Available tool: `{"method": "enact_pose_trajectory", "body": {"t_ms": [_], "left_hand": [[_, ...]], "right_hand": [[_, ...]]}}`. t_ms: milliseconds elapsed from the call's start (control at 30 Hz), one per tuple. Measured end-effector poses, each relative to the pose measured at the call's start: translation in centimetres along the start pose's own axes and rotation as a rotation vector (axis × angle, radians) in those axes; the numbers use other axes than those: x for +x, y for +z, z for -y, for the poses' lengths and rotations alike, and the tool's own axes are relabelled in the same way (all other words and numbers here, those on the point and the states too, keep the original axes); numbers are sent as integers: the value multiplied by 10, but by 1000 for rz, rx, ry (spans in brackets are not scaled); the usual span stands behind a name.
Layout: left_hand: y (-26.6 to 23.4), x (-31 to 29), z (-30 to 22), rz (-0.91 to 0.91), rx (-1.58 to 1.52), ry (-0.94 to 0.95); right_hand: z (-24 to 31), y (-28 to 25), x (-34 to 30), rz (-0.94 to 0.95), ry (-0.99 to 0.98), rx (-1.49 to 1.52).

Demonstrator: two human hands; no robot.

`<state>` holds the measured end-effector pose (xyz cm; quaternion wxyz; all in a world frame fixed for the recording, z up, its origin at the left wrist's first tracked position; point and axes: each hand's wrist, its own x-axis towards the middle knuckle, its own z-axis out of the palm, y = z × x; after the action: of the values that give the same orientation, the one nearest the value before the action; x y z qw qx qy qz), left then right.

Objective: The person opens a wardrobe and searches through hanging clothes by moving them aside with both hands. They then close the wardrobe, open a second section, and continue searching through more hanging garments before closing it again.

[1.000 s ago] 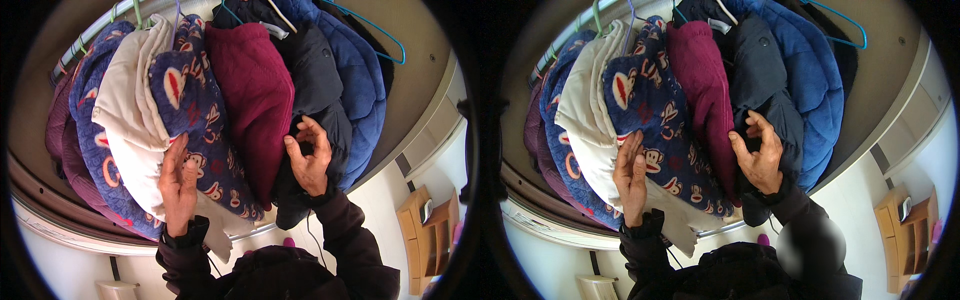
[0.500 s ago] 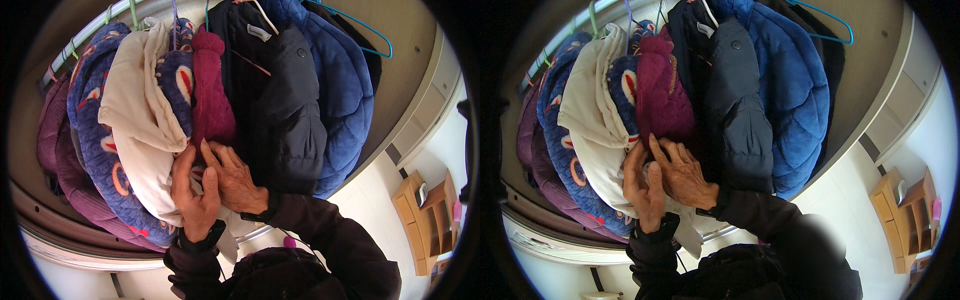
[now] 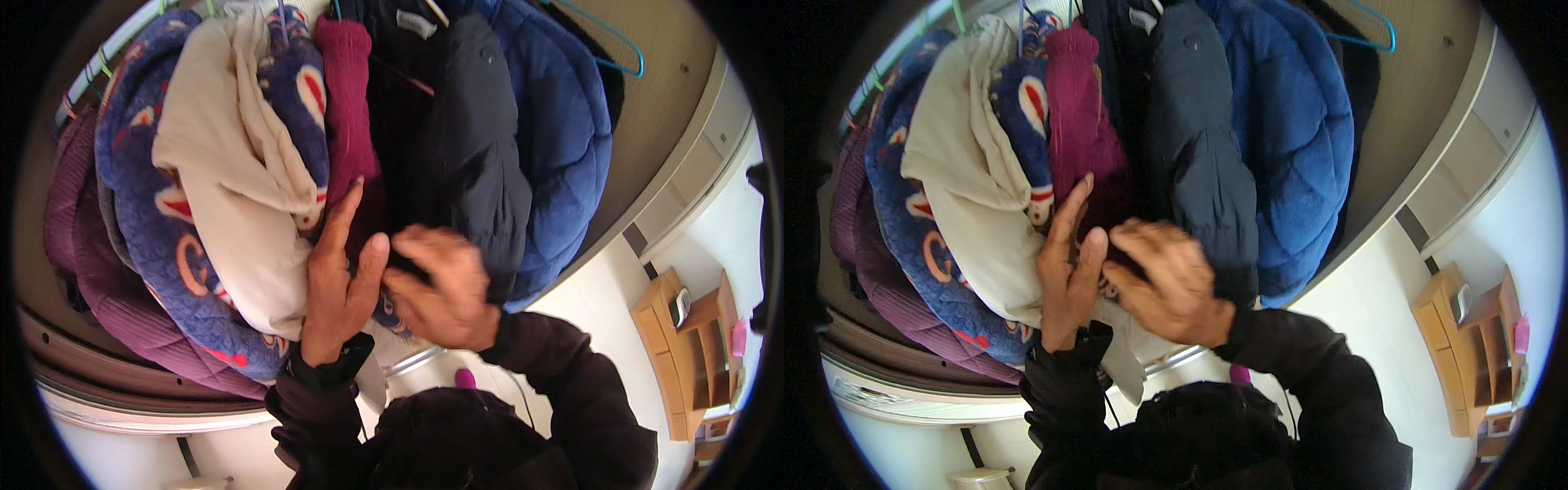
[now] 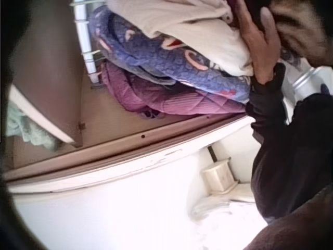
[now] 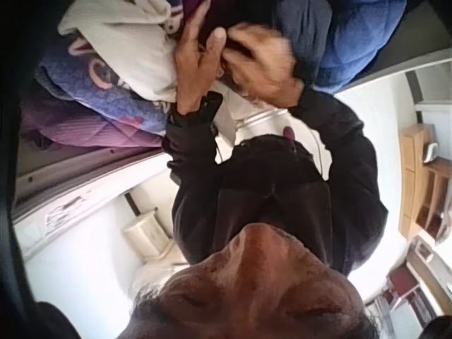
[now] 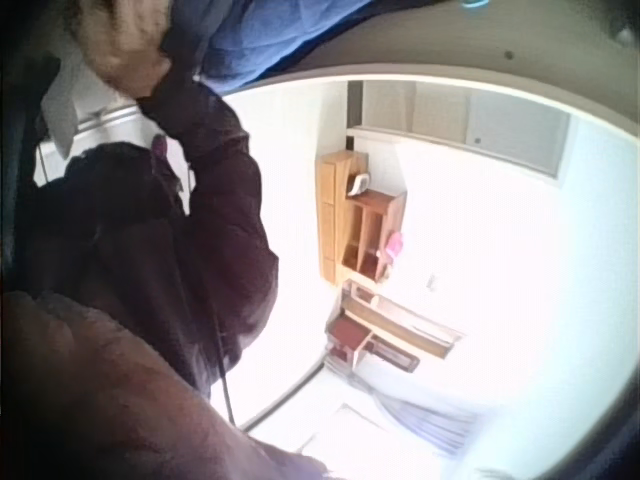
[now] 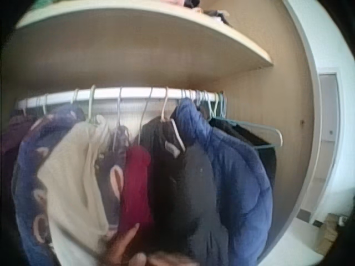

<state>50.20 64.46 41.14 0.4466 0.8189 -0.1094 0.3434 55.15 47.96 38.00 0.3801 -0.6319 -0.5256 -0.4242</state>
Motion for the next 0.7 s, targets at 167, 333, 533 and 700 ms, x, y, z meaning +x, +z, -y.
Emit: {"method": "enact_pose_trajectory", "body": {"t_ms": [167,333,533,700], "left_hand": [[2,-5,1,62,-30,-63],[-2,-3,8,36,138,38],[-2,-1,7,22,71,17],[-3,-1,2,40,45,2]], "right_hand": [[-25,-54,-4,-100,374,-478],[-69,-72,-19,-1,438,-424],[-135,-166,-29,83,536,-216],[-157,-180,-31,73,639,-80]]}}
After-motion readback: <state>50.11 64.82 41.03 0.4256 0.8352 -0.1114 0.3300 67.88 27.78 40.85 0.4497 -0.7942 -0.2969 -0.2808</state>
